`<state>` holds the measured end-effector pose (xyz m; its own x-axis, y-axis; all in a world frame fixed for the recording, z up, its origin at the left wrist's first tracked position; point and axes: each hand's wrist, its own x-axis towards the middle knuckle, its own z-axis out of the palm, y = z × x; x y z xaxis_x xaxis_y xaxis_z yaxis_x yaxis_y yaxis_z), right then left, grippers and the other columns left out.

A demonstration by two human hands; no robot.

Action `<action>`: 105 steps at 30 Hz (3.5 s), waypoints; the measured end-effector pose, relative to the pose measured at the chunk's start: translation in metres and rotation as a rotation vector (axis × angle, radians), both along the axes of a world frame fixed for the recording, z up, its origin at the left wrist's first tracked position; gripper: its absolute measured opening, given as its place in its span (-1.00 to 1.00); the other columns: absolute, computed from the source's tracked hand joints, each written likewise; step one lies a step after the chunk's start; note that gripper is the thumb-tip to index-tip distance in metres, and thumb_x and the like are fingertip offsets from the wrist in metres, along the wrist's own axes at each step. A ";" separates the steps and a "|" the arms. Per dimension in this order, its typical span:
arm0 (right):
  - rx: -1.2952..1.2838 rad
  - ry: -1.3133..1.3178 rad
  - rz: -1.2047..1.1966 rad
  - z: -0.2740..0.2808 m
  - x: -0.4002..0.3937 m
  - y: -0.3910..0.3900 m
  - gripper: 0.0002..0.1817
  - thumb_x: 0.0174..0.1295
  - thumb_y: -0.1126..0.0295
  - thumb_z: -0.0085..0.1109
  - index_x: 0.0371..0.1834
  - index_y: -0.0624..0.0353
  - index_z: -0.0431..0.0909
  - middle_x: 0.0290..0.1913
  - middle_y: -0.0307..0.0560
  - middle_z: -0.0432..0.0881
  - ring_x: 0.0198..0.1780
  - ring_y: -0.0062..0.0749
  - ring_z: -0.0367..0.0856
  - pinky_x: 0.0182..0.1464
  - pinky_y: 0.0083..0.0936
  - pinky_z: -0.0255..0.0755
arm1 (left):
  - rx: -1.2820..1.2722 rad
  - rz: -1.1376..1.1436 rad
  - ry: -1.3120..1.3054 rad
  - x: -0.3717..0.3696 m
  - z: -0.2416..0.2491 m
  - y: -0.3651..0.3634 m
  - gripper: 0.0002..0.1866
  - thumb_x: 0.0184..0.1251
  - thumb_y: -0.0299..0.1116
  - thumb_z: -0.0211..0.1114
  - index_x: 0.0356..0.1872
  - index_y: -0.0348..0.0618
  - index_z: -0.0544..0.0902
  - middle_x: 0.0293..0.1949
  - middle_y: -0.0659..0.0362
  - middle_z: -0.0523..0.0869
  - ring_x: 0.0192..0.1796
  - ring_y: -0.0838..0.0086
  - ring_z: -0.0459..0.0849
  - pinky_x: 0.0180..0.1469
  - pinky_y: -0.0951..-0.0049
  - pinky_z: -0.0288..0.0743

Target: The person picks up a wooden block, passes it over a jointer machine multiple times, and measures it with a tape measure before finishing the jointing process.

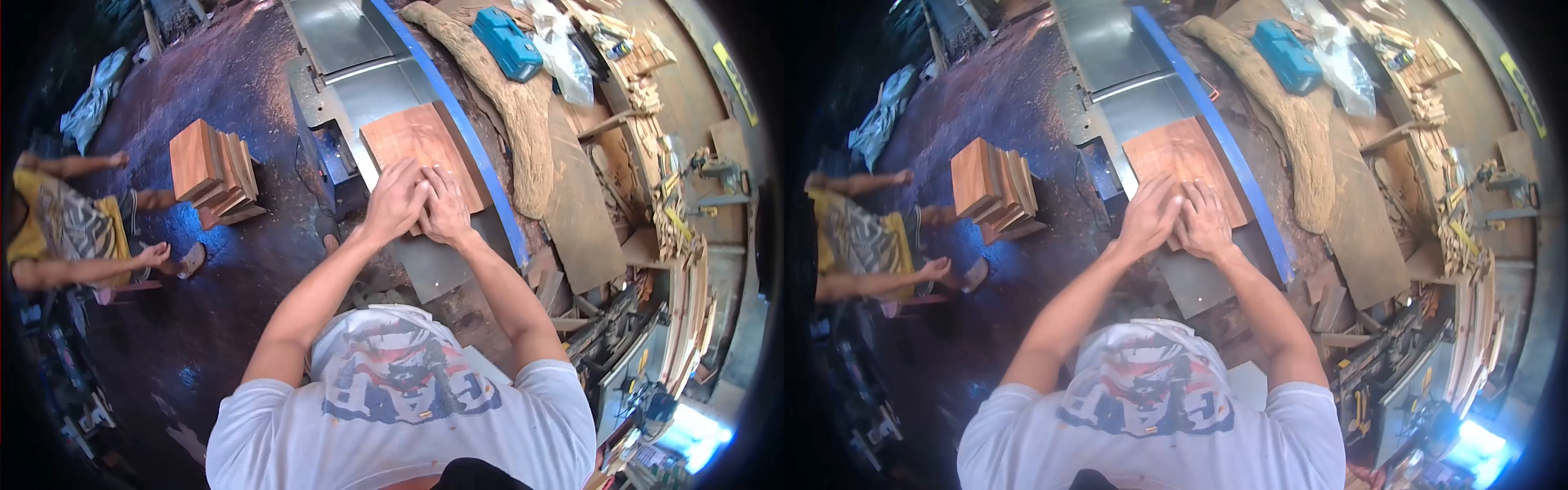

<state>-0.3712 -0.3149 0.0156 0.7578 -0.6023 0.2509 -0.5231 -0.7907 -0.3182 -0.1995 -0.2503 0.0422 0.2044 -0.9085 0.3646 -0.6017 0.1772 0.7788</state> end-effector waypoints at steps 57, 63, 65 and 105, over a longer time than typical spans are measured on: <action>0.000 -0.207 0.150 -0.002 0.157 -0.159 -0.72 0.34 0.44 0.23 0.09 0.24 0.67 0.08 0.20 0.70 0.24 0.34 0.57 0.37 0.16 0.45 | 0.316 0.025 -0.509 0.156 -0.042 -0.245 0.03 0.60 0.43 -0.17 0.69 -0.36 0.18 0.74 -0.11 0.15 0.79 0.11 0.00 0.81 0.14 -0.25; 0.034 -0.196 0.109 -0.008 0.156 -0.158 -0.72 0.32 0.44 0.24 0.07 0.25 0.68 0.06 0.16 0.70 0.29 0.30 0.55 0.41 0.17 0.43 | 0.328 0.005 -0.512 0.156 -0.041 -0.247 0.01 0.61 0.41 -0.17 0.68 -0.37 0.20 0.73 -0.12 0.15 0.79 0.10 0.01 0.81 0.12 -0.23; 0.068 -0.185 0.109 -0.006 0.156 -0.158 -0.72 0.33 0.44 0.23 0.06 0.26 0.67 0.08 0.18 0.69 0.31 0.30 0.53 0.43 0.18 0.40 | 0.329 0.003 -0.507 0.157 -0.040 -0.246 0.02 0.61 0.42 -0.16 0.67 -0.39 0.22 0.73 -0.14 0.15 0.79 0.07 0.02 0.81 0.10 -0.22; -0.121 -0.234 0.127 -0.021 0.231 -0.223 -0.80 0.30 0.43 0.20 -0.08 0.26 0.61 0.07 0.17 0.63 0.32 0.22 0.50 0.45 0.19 0.32 | 0.243 0.065 -0.538 0.234 -0.055 -0.316 -0.12 0.65 0.39 -0.19 0.59 -0.16 0.46 0.70 -0.03 0.27 0.76 0.08 0.12 0.78 0.03 -0.05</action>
